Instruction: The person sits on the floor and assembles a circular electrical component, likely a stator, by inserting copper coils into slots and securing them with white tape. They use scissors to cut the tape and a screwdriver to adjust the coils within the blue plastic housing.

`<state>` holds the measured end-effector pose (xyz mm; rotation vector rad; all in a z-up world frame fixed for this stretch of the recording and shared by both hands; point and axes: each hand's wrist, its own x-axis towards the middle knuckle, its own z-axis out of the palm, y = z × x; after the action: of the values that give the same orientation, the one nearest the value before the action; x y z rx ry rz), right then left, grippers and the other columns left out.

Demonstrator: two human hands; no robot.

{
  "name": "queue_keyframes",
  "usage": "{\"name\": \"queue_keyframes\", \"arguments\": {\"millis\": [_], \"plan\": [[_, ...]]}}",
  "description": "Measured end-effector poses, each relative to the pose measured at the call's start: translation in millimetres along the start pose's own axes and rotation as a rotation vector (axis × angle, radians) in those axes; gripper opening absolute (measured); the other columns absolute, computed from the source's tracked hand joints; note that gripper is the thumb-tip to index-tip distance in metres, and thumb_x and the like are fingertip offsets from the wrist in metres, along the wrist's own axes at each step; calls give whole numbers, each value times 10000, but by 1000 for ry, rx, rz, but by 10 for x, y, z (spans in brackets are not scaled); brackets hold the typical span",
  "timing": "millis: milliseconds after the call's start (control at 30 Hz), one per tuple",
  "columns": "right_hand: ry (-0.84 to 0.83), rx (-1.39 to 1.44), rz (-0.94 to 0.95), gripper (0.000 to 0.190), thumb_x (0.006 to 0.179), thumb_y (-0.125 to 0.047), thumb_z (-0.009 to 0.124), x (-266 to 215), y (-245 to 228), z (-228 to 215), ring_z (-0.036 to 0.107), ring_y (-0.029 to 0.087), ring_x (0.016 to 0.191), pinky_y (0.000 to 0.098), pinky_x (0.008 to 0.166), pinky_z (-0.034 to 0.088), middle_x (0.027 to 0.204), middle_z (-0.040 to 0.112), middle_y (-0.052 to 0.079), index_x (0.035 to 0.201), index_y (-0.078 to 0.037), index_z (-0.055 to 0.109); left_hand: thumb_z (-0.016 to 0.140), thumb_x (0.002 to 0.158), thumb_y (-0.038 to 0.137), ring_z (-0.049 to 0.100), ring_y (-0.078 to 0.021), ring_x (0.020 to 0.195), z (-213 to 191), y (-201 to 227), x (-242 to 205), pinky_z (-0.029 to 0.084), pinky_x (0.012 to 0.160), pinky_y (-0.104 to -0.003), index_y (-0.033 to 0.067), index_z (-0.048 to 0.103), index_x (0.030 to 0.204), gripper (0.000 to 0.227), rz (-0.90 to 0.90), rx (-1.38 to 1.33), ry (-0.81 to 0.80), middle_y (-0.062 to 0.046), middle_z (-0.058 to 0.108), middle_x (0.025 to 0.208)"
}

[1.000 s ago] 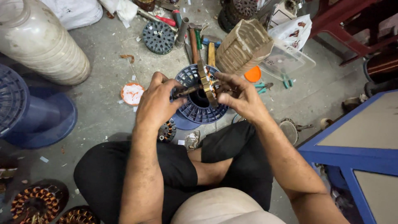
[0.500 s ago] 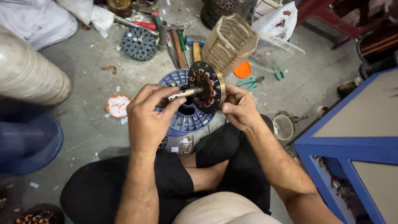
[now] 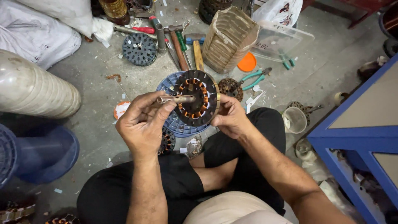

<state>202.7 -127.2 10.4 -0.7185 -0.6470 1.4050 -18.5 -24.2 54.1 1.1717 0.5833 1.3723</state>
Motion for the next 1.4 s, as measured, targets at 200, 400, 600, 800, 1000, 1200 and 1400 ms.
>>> {"name": "queue_keyframes", "arguments": {"millis": [200, 400, 600, 800, 1000, 1200, 1400], "plan": [[14, -22, 17, 690, 739, 38, 910, 18, 63, 49, 701, 241, 1175, 430, 1073, 554, 1279, 722, 146, 1362, 52, 613, 826, 913, -19, 726, -116, 946, -18, 18, 15, 610, 868, -224, -33, 716, 1186, 295, 5, 19, 6, -95, 756, 1076], [-5, -120, 45, 688, 741, 56, 901, 15, 21, 73, 690, 214, 1193, 412, 1079, 551, 1284, 720, 131, 1366, 37, 614, 820, 916, -6, 743, -140, 1000, 3, 45, 29, 627, 904, -246, -26, 713, 1196, 300, 63, 68, -9, -114, 741, 1119], [39, -371, 88, 610, 737, 88, 879, -38, 31, 74, 696, 191, 1146, 398, 1039, 567, 1238, 740, 121, 1301, 29, 655, 812, 947, -13, 727, -153, 1003, 52, 119, -4, 600, 889, -255, -14, 728, 1221, 286, 134, 239, -34, -120, 745, 1135], [98, -441, 132, 462, 810, 114, 799, -85, 48, 18, 703, 166, 1083, 390, 954, 597, 1165, 745, 87, 1244, 28, 667, 778, 960, 7, 733, -144, 1028, 132, 165, -15, 612, 886, -246, 2, 715, 1212, 260, 114, 206, -119, -115, 744, 1140], [197, -623, 67, 354, 943, 87, 703, -61, -60, 60, 698, 176, 1034, 364, 942, 588, 1146, 746, 112, 1293, 36, 684, 761, 979, 40, 735, -174, 1058, 152, 242, -14, 593, 913, -278, 2, 715, 1220, 248, 147, 317, -177, -126, 748, 1171], [359, -643, -29, 363, 927, 37, 678, -93, -280, 141, 753, 199, 960, 353, 848, 639, 1158, 763, 141, 1289, 20, 653, 732, 1005, 35, 737, -188, 1066, 9, 396, 27, 595, 930, -282, 3, 701, 1228, 227, 158, 359, -185, -114, 747, 1173], [417, -749, -160, 317, 952, 15, 685, -235, -211, -30, 741, 173, 933, 314, 815, 620, 1142, 750, 138, 1267, 42, 661, 697, 1066, 11, 698, -172, 1099, -507, 539, 84, 559, 999, -272, -24, 690, 1222, 160, 216, 395, -83, -117, 729, 1161]]}}
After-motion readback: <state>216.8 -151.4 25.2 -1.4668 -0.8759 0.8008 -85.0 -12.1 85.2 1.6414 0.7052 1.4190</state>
